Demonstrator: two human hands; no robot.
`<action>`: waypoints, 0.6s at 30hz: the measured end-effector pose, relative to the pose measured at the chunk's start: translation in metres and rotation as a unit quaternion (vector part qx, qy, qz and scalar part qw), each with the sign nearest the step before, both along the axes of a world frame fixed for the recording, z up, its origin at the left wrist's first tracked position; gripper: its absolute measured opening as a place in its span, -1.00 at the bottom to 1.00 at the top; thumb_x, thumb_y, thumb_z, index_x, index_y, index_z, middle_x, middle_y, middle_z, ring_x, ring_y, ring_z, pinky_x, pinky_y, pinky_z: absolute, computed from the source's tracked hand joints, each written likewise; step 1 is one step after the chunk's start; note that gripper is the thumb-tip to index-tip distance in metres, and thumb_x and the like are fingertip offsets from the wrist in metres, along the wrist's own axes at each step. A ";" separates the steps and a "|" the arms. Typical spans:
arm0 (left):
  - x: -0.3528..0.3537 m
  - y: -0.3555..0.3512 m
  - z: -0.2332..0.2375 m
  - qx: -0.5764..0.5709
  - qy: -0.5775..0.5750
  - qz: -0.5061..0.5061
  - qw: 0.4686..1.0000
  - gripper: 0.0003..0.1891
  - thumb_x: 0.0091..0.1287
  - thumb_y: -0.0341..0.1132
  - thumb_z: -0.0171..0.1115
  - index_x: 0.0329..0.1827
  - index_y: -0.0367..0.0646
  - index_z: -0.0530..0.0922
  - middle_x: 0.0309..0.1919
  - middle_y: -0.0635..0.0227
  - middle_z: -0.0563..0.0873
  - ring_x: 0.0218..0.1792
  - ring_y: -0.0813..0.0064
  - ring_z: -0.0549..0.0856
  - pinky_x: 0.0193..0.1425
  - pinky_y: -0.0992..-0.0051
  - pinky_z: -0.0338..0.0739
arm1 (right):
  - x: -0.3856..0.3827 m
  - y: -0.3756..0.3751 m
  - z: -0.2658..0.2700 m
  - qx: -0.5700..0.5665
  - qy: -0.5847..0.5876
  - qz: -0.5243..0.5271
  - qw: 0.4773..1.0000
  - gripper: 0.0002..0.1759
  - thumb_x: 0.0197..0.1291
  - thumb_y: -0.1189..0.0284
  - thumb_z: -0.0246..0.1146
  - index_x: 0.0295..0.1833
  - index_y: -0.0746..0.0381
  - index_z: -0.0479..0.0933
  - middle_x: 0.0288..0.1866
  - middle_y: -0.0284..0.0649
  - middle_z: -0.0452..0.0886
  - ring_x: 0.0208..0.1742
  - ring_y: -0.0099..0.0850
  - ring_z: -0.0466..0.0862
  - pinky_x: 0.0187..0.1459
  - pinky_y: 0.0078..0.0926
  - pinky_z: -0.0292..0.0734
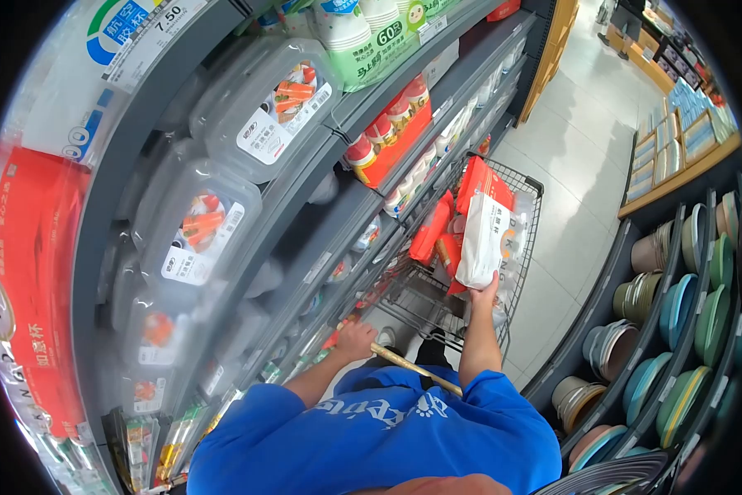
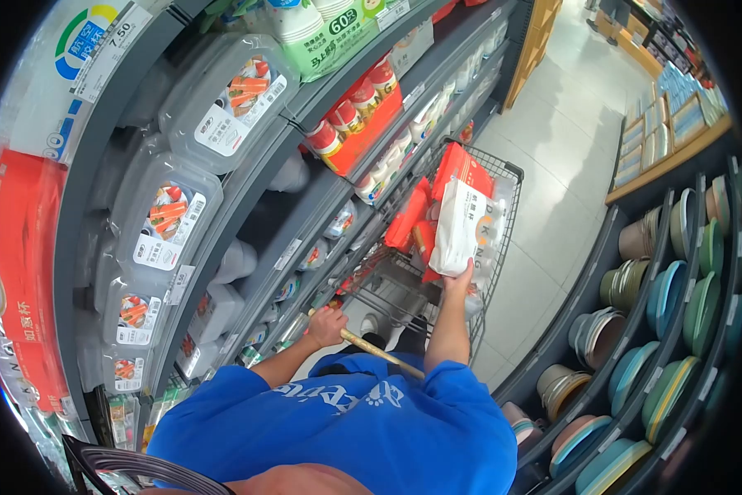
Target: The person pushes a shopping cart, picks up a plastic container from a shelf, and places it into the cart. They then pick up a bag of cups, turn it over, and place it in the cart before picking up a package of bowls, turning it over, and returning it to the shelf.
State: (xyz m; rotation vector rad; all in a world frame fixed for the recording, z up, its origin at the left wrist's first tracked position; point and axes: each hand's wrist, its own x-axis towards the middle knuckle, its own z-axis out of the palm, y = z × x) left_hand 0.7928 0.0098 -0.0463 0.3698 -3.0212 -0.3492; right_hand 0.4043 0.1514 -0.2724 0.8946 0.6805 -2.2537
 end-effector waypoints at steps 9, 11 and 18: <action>-0.015 -0.002 -0.001 -0.007 0.005 0.006 1.000 -0.73 -0.20 -0.24 0.38 -0.37 0.07 0.58 -0.41 0.47 0.58 -0.32 0.34 0.65 -0.21 0.25 0.47 | 0.020 0.031 0.113 -0.056 0.105 0.076 0.990 -0.30 0.39 0.05 0.05 0.52 0.20 0.31 0.45 -0.13 0.49 0.42 -0.04 0.51 0.40 0.05 0.43; -0.020 -0.009 0.000 0.018 -0.007 -0.016 1.000 -0.71 -0.11 -0.19 0.42 -0.29 0.05 0.63 -0.38 0.45 0.64 -0.27 0.30 0.68 -0.16 0.25 0.50 | 0.037 0.046 0.171 -0.035 0.158 0.100 0.982 -0.28 0.38 0.07 0.06 0.53 0.25 0.28 0.46 -0.09 0.49 0.42 -0.05 0.51 0.42 0.00 0.42; -0.051 -0.040 0.038 0.684 0.036 0.115 0.720 -0.32 0.29 0.07 0.37 0.38 -0.14 0.49 -0.04 0.24 0.77 -0.01 0.29 0.75 0.11 0.22 0.61 | 0.039 0.091 0.319 0.079 0.334 0.194 0.919 -0.23 0.24 0.24 0.27 0.49 0.35 0.24 0.32 0.09 0.53 0.28 -0.08 0.62 0.29 -0.13 0.58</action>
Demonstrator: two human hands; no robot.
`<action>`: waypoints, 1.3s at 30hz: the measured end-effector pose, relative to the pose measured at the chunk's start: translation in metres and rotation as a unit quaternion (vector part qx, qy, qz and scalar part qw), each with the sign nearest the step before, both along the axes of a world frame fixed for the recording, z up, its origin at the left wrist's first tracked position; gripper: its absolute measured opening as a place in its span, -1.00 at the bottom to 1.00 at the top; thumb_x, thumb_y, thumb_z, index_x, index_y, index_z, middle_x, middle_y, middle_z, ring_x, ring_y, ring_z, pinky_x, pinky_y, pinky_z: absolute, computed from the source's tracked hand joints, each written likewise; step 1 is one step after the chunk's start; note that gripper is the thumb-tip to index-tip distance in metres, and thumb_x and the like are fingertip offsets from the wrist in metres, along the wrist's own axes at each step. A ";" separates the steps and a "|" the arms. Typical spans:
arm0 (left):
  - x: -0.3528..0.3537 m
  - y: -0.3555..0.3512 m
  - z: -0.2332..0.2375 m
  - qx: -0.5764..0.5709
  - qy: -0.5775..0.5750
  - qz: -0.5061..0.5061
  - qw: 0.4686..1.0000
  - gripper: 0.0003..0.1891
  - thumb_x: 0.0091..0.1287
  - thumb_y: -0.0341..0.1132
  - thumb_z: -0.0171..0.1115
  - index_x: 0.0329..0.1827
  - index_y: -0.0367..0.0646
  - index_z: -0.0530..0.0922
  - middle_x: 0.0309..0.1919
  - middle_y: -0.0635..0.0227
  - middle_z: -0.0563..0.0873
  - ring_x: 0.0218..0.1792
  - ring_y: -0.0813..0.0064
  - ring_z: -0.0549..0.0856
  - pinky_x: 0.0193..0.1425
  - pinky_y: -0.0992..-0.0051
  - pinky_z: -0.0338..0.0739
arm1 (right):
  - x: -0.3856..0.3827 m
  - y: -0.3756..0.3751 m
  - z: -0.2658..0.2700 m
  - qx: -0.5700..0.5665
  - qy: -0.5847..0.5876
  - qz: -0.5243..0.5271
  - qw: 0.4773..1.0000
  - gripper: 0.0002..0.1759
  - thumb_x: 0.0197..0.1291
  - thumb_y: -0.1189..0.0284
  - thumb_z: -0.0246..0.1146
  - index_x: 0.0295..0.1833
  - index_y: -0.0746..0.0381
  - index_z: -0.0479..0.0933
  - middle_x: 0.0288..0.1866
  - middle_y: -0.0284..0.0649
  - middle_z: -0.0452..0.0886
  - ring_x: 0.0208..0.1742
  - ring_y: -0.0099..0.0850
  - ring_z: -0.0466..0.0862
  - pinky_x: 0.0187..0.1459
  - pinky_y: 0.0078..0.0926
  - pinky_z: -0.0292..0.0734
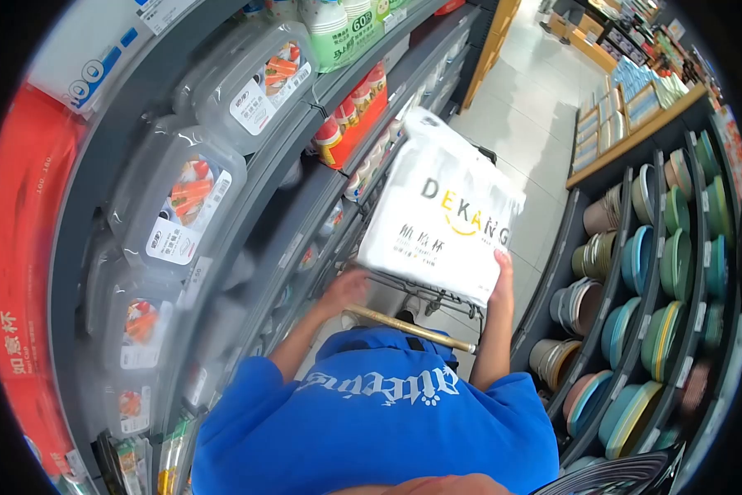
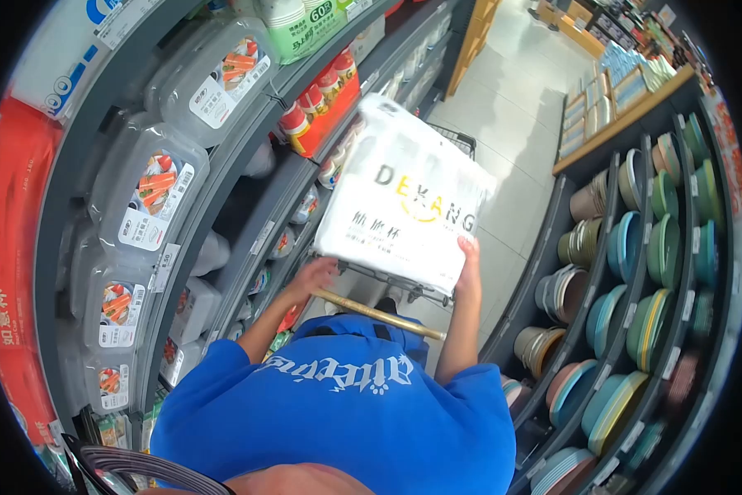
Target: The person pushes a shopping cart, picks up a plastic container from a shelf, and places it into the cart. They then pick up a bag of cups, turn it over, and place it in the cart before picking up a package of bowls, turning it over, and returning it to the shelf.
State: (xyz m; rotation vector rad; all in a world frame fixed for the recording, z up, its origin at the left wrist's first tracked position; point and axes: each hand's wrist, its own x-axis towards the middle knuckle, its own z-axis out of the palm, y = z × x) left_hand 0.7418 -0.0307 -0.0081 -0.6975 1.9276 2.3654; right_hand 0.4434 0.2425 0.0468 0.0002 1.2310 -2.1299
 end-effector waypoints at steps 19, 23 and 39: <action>0.019 -0.013 0.172 0.127 0.204 0.096 0.966 0.03 0.08 -0.28 0.47 0.61 -0.32 0.08 0.41 0.06 0.42 0.43 0.23 0.44 0.51 0.28 0.29 | 0.071 -0.024 0.088 -0.275 0.017 0.077 0.958 -0.18 0.43 -0.04 0.09 0.52 0.39 0.24 0.40 0.14 0.48 0.33 -0.01 0.58 0.28 -0.05 0.57; 0.024 -0.013 0.173 0.121 0.204 0.086 0.968 0.03 0.10 -0.27 0.46 0.61 -0.32 0.07 0.42 0.07 0.42 0.43 0.24 0.43 0.52 0.28 0.28 | 0.078 -0.027 0.095 -0.299 0.016 0.091 0.950 -0.18 0.43 -0.05 0.08 0.52 0.39 0.24 0.41 0.15 0.47 0.33 0.01 0.58 0.29 -0.04 0.56; 0.021 -0.012 0.183 0.086 0.200 0.040 0.975 -0.04 0.14 -0.25 0.46 0.58 -0.30 0.11 0.37 0.12 0.44 0.40 0.32 0.45 0.47 0.29 0.34 | 0.090 -0.013 0.104 -0.236 0.031 0.061 0.969 -0.11 0.26 0.08 0.25 0.53 0.41 0.17 0.37 0.15 0.48 0.28 -0.01 0.62 0.26 -0.12 0.60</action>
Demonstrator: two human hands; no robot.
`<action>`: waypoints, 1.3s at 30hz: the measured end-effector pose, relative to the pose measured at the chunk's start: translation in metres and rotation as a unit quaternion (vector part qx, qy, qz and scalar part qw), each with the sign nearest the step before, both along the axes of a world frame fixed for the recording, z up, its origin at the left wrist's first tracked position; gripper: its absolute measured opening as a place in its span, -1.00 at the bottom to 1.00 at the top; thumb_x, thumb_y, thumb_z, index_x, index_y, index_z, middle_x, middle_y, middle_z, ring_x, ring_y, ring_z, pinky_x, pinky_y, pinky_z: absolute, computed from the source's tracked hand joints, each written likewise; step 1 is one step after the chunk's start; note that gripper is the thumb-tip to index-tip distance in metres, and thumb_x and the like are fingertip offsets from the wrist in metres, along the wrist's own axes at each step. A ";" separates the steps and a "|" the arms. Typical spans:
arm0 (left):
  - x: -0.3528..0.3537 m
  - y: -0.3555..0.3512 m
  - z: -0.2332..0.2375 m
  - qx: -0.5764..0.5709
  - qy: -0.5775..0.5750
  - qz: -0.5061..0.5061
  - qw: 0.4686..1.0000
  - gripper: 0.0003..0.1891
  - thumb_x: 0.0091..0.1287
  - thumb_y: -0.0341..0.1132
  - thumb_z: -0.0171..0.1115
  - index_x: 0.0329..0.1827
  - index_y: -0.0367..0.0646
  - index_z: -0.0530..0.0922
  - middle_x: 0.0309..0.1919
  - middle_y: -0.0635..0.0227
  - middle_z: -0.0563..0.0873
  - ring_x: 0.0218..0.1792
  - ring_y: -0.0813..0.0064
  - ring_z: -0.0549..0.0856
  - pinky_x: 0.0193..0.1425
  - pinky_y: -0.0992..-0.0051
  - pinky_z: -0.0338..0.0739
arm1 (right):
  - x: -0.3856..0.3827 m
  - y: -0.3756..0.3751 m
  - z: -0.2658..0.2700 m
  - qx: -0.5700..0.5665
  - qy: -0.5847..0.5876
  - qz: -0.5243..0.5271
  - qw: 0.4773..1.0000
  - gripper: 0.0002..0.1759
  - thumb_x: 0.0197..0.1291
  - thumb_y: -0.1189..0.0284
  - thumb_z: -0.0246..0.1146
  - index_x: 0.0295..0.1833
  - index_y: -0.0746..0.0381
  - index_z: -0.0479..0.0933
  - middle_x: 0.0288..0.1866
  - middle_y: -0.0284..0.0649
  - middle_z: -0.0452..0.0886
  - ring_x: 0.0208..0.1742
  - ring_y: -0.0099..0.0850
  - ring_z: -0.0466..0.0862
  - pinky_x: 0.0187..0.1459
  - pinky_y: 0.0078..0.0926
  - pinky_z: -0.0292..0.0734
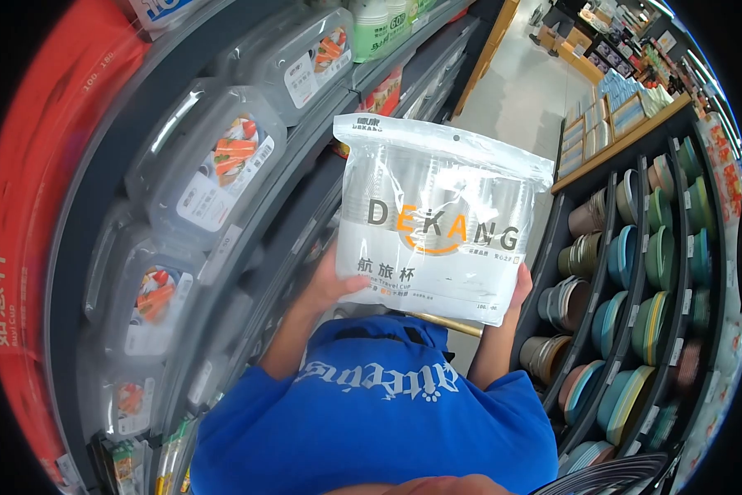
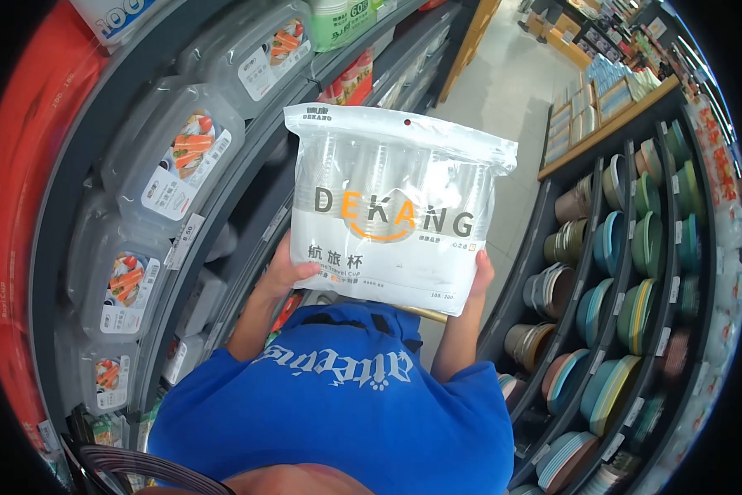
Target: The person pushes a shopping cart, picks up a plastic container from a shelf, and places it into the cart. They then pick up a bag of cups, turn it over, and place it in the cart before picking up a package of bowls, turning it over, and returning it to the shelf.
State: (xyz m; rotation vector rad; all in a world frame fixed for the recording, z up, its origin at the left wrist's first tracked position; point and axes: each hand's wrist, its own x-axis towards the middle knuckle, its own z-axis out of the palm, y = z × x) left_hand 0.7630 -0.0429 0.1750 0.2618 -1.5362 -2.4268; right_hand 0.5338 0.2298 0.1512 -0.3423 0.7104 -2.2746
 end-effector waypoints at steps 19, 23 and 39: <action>-0.013 0.020 -0.012 -0.223 -0.121 0.112 0.961 -0.16 0.20 -0.35 0.50 0.49 -0.32 0.19 0.29 0.08 0.52 0.28 0.35 0.54 0.38 0.32 0.43 | 0.000 -0.013 0.022 0.252 0.134 -0.072 0.956 -0.19 0.22 0.26 0.37 0.47 0.39 0.23 0.30 0.02 0.54 0.23 -0.20 0.64 0.27 -0.25 0.57; -0.020 0.011 -0.079 -0.020 -0.108 0.097 0.989 -0.31 0.46 -0.28 0.25 0.55 -0.27 0.14 0.25 0.08 0.56 0.21 0.38 0.60 0.25 0.37 0.54 | -0.039 -0.015 -0.062 0.292 -0.023 -0.002 0.956 -0.36 0.33 0.28 0.25 0.43 0.37 0.32 0.29 0.06 0.56 0.26 -0.19 0.62 0.32 -0.24 0.52; 0.014 0.057 -0.191 -0.694 -0.209 -0.076 0.685 -0.37 0.01 -0.10 0.55 0.20 -0.02 0.61 0.11 0.28 0.65 0.30 0.23 0.51 0.44 -0.03 0.19 | -0.025 -0.036 -0.251 0.350 -0.302 -0.042 0.886 -0.60 0.40 0.27 0.24 0.19 0.29 0.42 0.17 0.08 0.62 0.11 -0.05 0.71 0.03 -0.10 0.73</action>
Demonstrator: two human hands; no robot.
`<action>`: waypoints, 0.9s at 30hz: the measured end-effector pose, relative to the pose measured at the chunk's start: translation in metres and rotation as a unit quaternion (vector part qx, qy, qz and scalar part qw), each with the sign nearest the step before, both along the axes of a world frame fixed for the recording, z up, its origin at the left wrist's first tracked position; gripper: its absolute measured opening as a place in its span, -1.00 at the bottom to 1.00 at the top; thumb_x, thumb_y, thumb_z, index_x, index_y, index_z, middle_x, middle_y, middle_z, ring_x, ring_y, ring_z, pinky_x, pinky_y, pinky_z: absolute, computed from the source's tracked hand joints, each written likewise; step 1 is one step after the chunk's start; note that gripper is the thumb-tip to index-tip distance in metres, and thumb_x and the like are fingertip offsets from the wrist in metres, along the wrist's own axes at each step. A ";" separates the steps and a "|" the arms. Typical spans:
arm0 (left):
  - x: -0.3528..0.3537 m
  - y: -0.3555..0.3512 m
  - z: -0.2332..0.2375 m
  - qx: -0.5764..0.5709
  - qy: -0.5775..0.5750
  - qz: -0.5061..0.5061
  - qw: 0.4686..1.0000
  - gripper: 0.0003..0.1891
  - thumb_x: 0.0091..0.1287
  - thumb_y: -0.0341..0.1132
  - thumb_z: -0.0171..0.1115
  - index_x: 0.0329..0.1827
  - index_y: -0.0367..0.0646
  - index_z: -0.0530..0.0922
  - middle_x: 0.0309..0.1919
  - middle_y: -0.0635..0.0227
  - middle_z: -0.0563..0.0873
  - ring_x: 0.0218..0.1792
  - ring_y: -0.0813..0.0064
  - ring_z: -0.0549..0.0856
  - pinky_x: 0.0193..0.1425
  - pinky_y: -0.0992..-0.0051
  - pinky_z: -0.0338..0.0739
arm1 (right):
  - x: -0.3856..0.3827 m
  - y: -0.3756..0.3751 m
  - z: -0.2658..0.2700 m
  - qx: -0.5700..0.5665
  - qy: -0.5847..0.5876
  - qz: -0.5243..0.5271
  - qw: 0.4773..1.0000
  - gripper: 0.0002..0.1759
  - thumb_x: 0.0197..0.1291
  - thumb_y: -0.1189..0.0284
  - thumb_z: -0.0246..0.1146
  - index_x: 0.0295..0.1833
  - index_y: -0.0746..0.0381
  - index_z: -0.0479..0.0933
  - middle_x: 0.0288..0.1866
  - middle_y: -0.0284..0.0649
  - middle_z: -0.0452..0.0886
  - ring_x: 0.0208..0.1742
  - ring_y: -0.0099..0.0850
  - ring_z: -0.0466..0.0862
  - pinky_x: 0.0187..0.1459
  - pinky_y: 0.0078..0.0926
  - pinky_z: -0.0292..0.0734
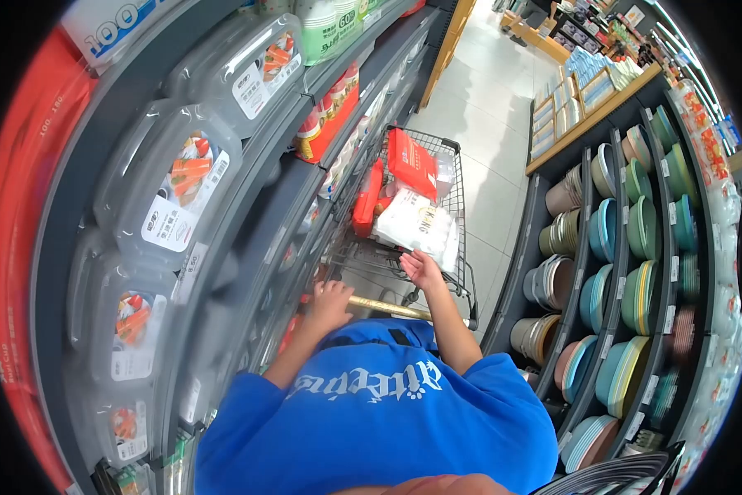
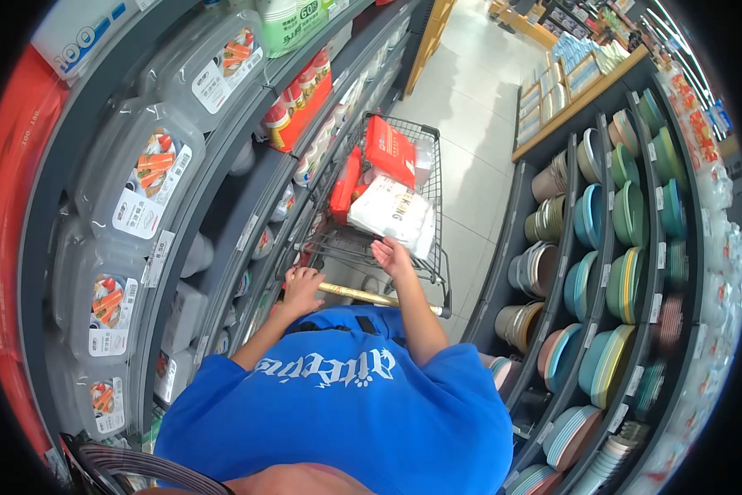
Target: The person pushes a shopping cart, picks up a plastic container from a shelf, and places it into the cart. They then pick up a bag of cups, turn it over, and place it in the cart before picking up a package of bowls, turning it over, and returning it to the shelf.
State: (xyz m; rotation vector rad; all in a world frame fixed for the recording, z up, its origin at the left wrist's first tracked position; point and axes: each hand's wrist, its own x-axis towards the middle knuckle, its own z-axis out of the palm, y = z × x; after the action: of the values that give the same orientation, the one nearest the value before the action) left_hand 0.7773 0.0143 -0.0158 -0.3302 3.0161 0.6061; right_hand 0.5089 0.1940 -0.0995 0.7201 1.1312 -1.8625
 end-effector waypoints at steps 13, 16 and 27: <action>-0.040 -0.019 -0.005 -0.013 -0.225 -0.001 0.974 -0.75 0.08 -0.28 0.27 -0.21 -0.09 0.80 -0.24 0.15 0.83 -0.13 0.13 0.81 0.04 0.18 0.61 | 0.048 0.184 0.044 0.651 0.451 0.257 0.554 -0.47 0.06 0.50 0.33 0.19 0.31 0.45 0.04 0.08 0.61 0.10 0.05 0.65 0.12 -0.08 0.59; -0.041 -0.027 0.006 -0.007 -0.219 -0.043 0.975 -0.76 0.08 -0.26 0.26 -0.29 -0.12 0.81 -0.29 0.09 0.83 -0.21 0.14 0.84 -0.18 0.23 0.70 | 0.059 0.201 0.026 0.562 0.263 0.140 0.772 -0.46 0.03 0.50 0.30 0.17 0.41 0.45 -0.15 0.16 0.70 -0.27 0.10 0.76 -0.16 -0.09 0.70; -0.061 -0.042 -0.012 -0.048 -0.139 -0.081 0.986 -0.76 0.09 -0.22 0.25 -0.34 -0.09 0.81 -0.38 0.12 0.82 -0.32 0.14 0.84 -0.19 0.21 0.68 | 0.033 0.165 0.054 0.669 0.219 0.187 0.685 -0.65 0.10 0.45 0.14 -0.09 0.43 0.67 -0.11 0.27 0.71 0.01 0.12 0.74 0.06 -0.04 0.62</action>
State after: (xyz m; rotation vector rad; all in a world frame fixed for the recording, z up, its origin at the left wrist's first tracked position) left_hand 0.7166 -0.0277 -0.0276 -0.1551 2.7713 0.3672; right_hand 0.5415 0.3594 -0.0455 0.6542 2.7492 -0.5577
